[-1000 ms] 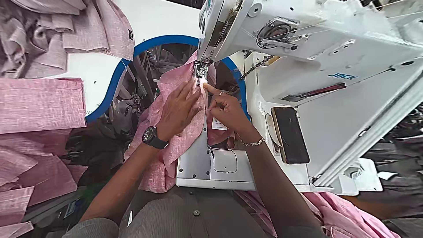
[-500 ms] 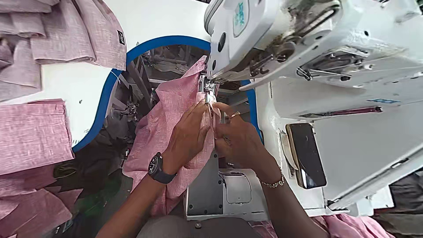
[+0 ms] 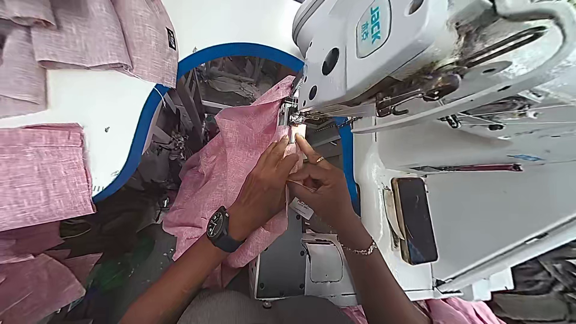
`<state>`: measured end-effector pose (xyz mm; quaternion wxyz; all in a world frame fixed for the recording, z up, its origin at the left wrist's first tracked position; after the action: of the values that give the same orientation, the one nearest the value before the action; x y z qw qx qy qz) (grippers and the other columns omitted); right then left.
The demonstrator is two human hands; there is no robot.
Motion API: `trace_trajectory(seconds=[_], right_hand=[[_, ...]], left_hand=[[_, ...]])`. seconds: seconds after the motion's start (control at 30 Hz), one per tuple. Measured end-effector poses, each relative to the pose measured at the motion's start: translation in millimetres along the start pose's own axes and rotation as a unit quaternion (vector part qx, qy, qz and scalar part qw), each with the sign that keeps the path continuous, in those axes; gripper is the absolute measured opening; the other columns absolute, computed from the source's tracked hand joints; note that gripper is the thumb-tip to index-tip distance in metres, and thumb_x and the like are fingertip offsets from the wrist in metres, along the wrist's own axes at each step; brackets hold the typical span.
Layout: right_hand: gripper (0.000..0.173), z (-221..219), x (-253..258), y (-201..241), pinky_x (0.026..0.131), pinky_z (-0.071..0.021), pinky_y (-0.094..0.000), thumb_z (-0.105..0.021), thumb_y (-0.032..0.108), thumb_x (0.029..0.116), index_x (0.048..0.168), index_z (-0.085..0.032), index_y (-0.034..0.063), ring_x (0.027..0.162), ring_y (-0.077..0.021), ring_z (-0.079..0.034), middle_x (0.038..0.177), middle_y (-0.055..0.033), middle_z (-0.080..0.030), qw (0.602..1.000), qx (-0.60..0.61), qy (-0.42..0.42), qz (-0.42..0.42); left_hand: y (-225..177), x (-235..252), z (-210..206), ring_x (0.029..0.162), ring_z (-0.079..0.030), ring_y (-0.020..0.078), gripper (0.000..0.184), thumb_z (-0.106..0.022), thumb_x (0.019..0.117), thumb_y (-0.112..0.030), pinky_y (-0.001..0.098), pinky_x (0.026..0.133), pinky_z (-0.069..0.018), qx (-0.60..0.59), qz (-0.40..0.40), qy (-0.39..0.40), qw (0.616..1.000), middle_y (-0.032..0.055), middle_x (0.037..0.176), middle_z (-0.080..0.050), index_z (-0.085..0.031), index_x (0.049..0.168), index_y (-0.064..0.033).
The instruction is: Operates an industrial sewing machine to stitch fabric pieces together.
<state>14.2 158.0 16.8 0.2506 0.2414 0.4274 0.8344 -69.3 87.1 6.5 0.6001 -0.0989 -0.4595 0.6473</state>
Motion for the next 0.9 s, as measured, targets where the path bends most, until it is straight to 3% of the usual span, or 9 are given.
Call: trace_trajectory(seconds=[0.17,0.23,0.37,0.5,0.57,0.63,0.7,0.8,0.9], right_hand=[[0.01,0,4,-9,0.054,-0.0381,-0.0087,-0.075,0.009,0.0814,0.073,-0.07,0.0085,0.064,0.0114,-0.046,0.144,-0.007,-0.06,0.998,0.048,0.01,-0.036],[0.01,1,3,-8,0.06,-0.0457,-0.0109,-0.072,0.013,0.0851,0.077,-0.072,0.0082,0.072,0.0085,-0.055,0.144,-0.0082,-0.06,1.0,0.005,-0.013,-0.019],[0.015,-6,-7,17,0.068,-0.0545,-0.0327,-0.065,0.019,0.0933,0.087,-0.074,0.0078,0.083,-0.0144,-0.068,0.137,-0.0154,-0.063,0.975,-0.198,-0.09,0.042],[0.019,-2,-11,36,0.053,-0.0507,-0.0372,-0.065,0.016,0.0947,0.092,-0.075,0.0005,0.06,-0.0249,-0.063,0.077,-0.0143,-0.067,0.94,-0.296,-0.158,0.066],[0.024,12,-42,55,0.053,-0.0542,-0.0412,-0.063,0.018,0.0943,0.091,-0.075,-0.003,0.058,-0.0271,-0.068,0.069,-0.0144,-0.069,0.928,-0.347,-0.129,0.031],[0.026,30,-77,69,0.05,-0.0531,-0.0367,-0.063,0.021,0.0927,0.089,-0.077,-0.0014,0.057,-0.0234,-0.068,0.069,-0.0124,-0.071,0.908,-0.4,-0.116,0.05],[0.026,51,-91,69,0.043,-0.0506,-0.042,-0.061,0.017,0.0939,0.086,-0.074,-0.0032,0.054,-0.0299,-0.068,0.071,-0.017,-0.07,0.862,-0.496,-0.072,0.079],[0.022,42,-80,90,0.037,-0.0429,-0.0418,-0.058,0.009,0.0928,0.076,-0.065,-0.0035,0.048,-0.0321,-0.062,0.063,-0.0176,-0.06,0.807,-0.571,-0.019,0.148],[0.02,-15,-82,115,0.037,-0.0432,-0.0345,-0.059,0.011,0.0899,0.074,-0.067,0.0009,0.046,-0.0235,-0.061,0.06,-0.0101,-0.06,0.853,-0.501,0.008,0.149]], left_hand=[[-2,2,-1,0.136,-0.054,0.0399,0.029,-0.054,0.0945,0.001,0.0451,0.109,-0.0478,0.013,0.005,-0.006,1.0,0.026,0.143,-0.056,-0.067,0.121,0.0008],[1,4,0,0.135,-0.055,0.0388,0.03,-0.053,0.0956,0.002,0.0445,0.108,-0.0484,0.008,0.012,-0.023,1.0,0.0253,0.142,-0.057,-0.066,0.122,0.0013],[8,12,-2,0.133,-0.057,0.039,0.031,-0.054,0.0961,0.004,0.0457,0.108,-0.0481,-0.01,0.025,-0.039,0.999,0.0268,0.14,-0.059,-0.063,0.126,0.0054],[14,23,2,0.118,-0.063,0.0461,0.025,-0.058,0.0893,0.003,0.0539,0.097,-0.0518,-0.019,0.002,-0.097,0.995,0.0302,0.121,-0.066,-0.066,0.112,0.0089],[18,9,11,0.099,-0.067,0.0282,0.031,-0.057,0.1003,-0.017,0.0456,0.087,-0.0548,-0.071,0.101,-0.028,0.992,0.0163,0.104,-0.068,-0.063,0.121,0.0058],[18,-19,17,0.071,-0.059,0.0146,0.044,-0.057,0.1015,-0.034,0.037,0.07,-0.0517,-0.137,0.181,0.096,0.969,0.0037,0.08,-0.063,-0.059,0.13,-0.0002],[-2,-43,22,0.064,-0.062,0.0204,0.031,-0.058,0.1018,-0.023,0.0405,0.064,-0.0514,-0.106,0.161,0.118,0.974,0.0095,0.074,-0.066,-0.068,0.117,0.0018],[-28,-54,31,0.059,-0.064,0.0197,0.025,-0.052,0.1015,-0.014,0.0354,0.057,-0.0517,-0.01,0.072,0.008,0.997,0.0084,0.067,-0.066,-0.073,0.096,-0.0023],[-31,-66,16,0.049,-0.061,0.0218,0.025,-0.055,0.0962,-0.013,0.039,0.048,-0.047,-0.036,0.047,-0.033,0.998,0.0085,0.057,-0.061,-0.076,0.089,-0.0014]])
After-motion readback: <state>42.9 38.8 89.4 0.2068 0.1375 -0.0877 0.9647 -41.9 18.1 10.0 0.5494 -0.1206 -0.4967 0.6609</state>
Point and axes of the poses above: each hand's wrist, its own x-axis towards the middle knuckle, its own z-axis out of the back of the hand, y = z × x, the point moved 10 cm from there along x, towards the middle knuckle
